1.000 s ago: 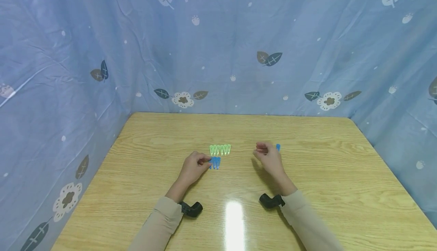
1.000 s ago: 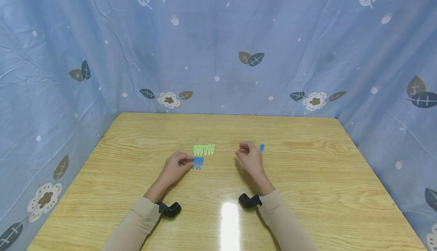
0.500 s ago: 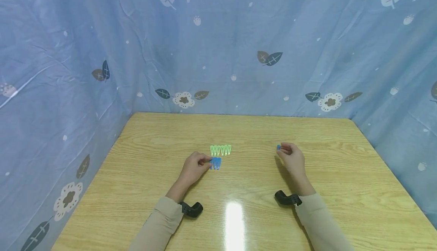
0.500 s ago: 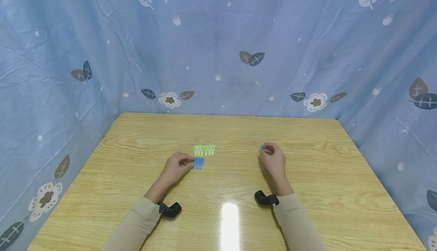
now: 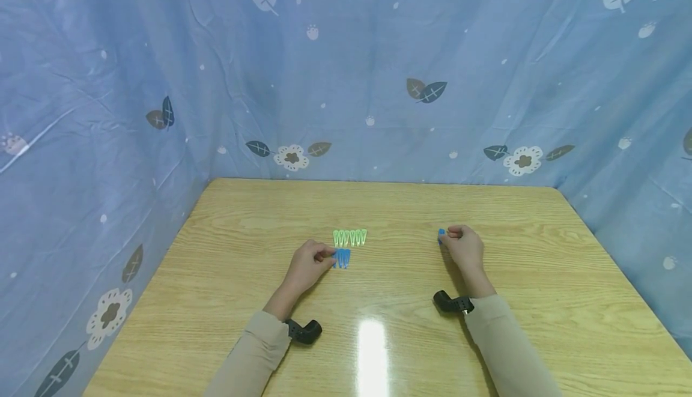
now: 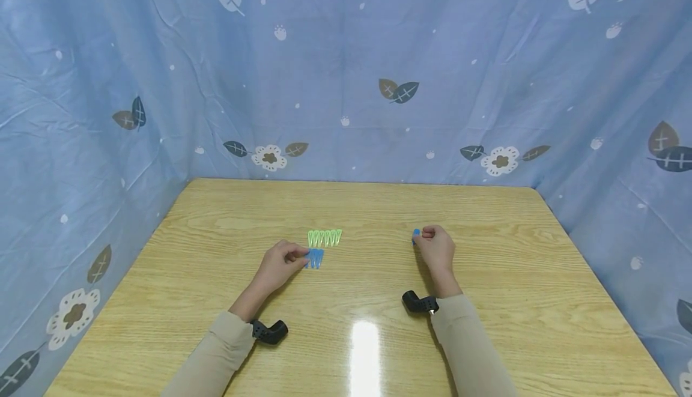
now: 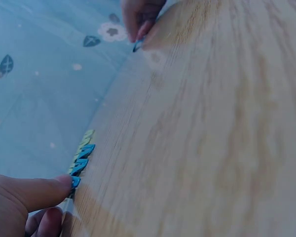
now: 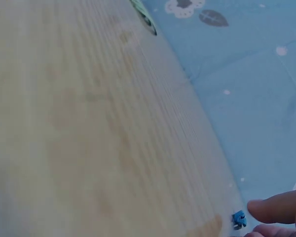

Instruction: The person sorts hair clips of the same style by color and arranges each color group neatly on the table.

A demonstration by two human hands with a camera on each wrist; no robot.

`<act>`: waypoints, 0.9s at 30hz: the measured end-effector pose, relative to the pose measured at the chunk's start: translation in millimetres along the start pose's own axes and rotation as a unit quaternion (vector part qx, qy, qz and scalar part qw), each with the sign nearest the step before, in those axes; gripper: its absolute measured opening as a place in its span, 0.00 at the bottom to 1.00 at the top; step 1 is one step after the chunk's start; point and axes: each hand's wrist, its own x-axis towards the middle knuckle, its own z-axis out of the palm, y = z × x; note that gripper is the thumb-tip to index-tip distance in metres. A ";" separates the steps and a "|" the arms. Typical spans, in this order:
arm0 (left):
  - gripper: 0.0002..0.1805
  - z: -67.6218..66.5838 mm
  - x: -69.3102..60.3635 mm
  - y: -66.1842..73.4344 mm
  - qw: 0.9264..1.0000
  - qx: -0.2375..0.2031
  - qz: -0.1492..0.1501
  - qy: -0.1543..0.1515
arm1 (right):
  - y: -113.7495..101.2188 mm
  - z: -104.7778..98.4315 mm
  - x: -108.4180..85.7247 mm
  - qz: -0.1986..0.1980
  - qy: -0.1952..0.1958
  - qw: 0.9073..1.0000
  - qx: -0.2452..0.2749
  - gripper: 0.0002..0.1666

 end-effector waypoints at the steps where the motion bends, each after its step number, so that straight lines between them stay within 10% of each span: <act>1: 0.09 -0.2 -0.2 0.3 1.000 0.001 -0.001 0.001 | -1.0 0.5 1.5 -0.004 -0.002 1.000 -0.013 0.22; 8: 0.09 -1.9 -1.6 2.1 1.000 0.006 0.005 0.001 | -8.7 1.0 5.2 -0.024 -0.005 0.998 -0.050 0.19; 17: 0.09 -1.4 -1.2 3.5 1.000 0.004 0.005 -0.003 | -15.6 2.8 -9.3 0.019 -0.088 0.992 0.087 0.22; 27: 0.09 -1.4 -1.2 2.6 1.000 0.004 0.001 -0.003 | -37.7 33.7 -38.7 -0.036 -0.136 0.982 0.129 0.20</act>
